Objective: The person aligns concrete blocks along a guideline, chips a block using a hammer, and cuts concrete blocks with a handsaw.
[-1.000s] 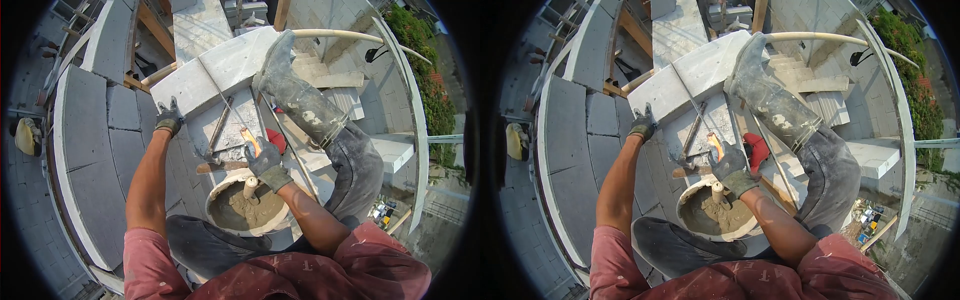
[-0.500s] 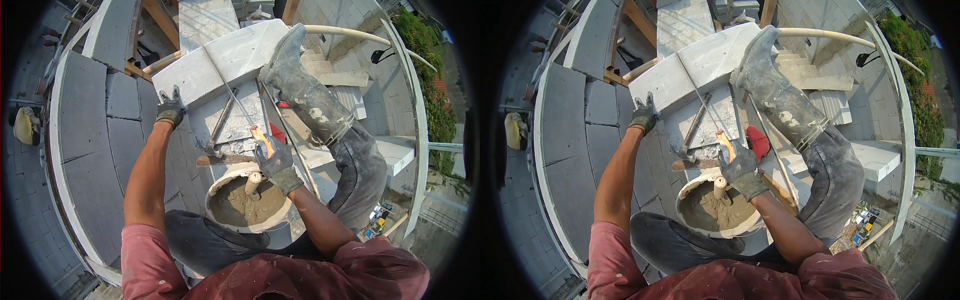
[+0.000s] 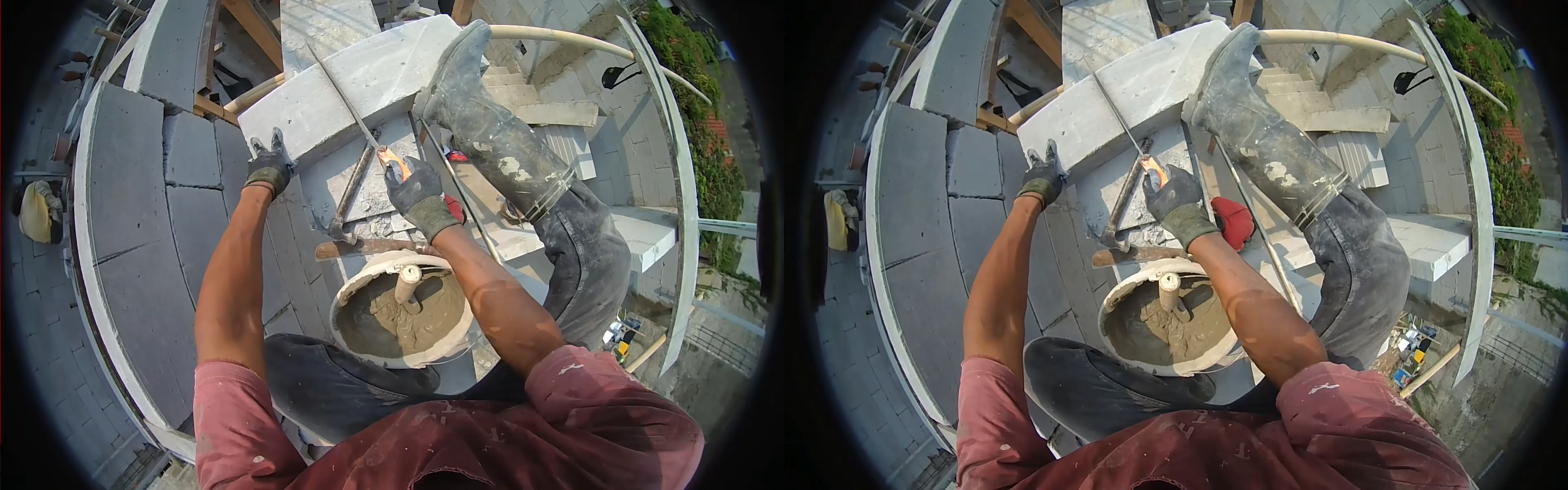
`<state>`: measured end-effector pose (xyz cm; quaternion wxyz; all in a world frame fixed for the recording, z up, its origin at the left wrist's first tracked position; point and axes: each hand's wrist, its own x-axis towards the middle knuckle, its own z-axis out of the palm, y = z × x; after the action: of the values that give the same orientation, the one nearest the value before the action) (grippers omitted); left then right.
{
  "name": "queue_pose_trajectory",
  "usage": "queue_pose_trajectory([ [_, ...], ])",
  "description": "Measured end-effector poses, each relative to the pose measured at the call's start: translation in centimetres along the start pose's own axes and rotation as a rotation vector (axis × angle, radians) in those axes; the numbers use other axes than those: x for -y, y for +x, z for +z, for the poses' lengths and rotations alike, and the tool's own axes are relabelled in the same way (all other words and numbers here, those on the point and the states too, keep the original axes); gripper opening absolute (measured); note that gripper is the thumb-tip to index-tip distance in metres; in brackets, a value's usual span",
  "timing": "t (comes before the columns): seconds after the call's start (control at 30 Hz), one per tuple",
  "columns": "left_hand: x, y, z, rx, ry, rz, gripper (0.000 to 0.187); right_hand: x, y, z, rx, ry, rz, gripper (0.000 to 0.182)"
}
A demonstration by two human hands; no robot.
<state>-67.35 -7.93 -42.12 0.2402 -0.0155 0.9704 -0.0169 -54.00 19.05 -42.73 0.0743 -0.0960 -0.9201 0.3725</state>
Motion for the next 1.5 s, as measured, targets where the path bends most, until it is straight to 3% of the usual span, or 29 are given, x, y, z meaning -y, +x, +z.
queue_pose_trajectory([
  [0.13,0.4,0.4,0.3,0.003,-0.039,0.015,0.088,1.0,-1.3,-1.1,-0.113,-0.033,-0.066,0.033],
  [0.2,0.4,0.3,0.3,0.004,0.012,0.014,0.088,0.6,-5.9,-4.2,0.051,0.082,-0.004,0.036],
  [0.23,0.3,0.2,0.5,-0.02,0.012,0.016,0.088,0.8,-7.7,-6.2,0.064,0.107,-0.085,0.032],
  [0.33,0.6,0.9,1.3,-0.086,0.006,0.03,0.087,0.5,-5.0,-4.9,0.104,-0.012,-0.074,0.032],
  [0.37,0.7,1.0,1.5,-0.101,0.004,0.038,0.086,1.5,-2.5,-3.4,0.082,-0.065,0.067,0.031],
  [0.4,0.9,0.7,1.7,-0.116,0.004,0.044,0.086,1.1,0.0,-0.6,0.022,0.035,0.024,0.033],
  [0.43,0.6,0.5,0.7,-0.084,0.024,0.023,0.085,1.8,0.2,0.6,-0.117,-0.059,0.004,0.034],
  [0.47,0.6,0.6,0.9,-0.081,0.017,0.028,0.085,1.7,0.3,0.9,-0.064,0.018,-0.022,0.034],
  [0.57,1.1,1.4,0.5,-0.094,0.012,0.044,0.084,2.5,1.0,-0.4,0.017,-0.01,0.002,0.034],
  [0.73,-0.5,-0.1,-0.3,-0.054,-0.006,0.027,0.091,3.3,-0.2,-0.2,-0.102,0.03,0.002,0.034],
  [0.8,-1.1,-0.5,0.2,-0.204,0.102,0.009,0.092,2.8,-0.1,-0.5,-0.061,0.027,-0.028,0.035],
  [0.87,-1.6,-0.1,-0.3,-0.237,0.103,-0.021,0.095,2.1,0.3,-0.5,-0.121,-0.044,-0.077,0.035],
  [0.9,-1.4,-0.1,-0.2,-0.253,0.117,-0.01,0.094,2.2,0.4,-1.0,-0.051,-0.014,-0.052,0.034],
  [1.2,-2.6,-1.6,0.2,-0.258,0.043,-0.032,0.091,2.2,1.1,-2.1,-0.085,-0.023,-0.061,0.041],
  [1.33,-2.7,-1.3,0.6,-0.275,0.066,-0.055,0.097,3.0,0.5,-2.4,-0.028,-0.034,0.014,0.034],
  [1.5,-3.3,-2.0,0.9,-0.212,0.0,-0.072,0.097,2.3,-2.4,-4.2,-0.026,-0.054,-0.041,0.03],
])
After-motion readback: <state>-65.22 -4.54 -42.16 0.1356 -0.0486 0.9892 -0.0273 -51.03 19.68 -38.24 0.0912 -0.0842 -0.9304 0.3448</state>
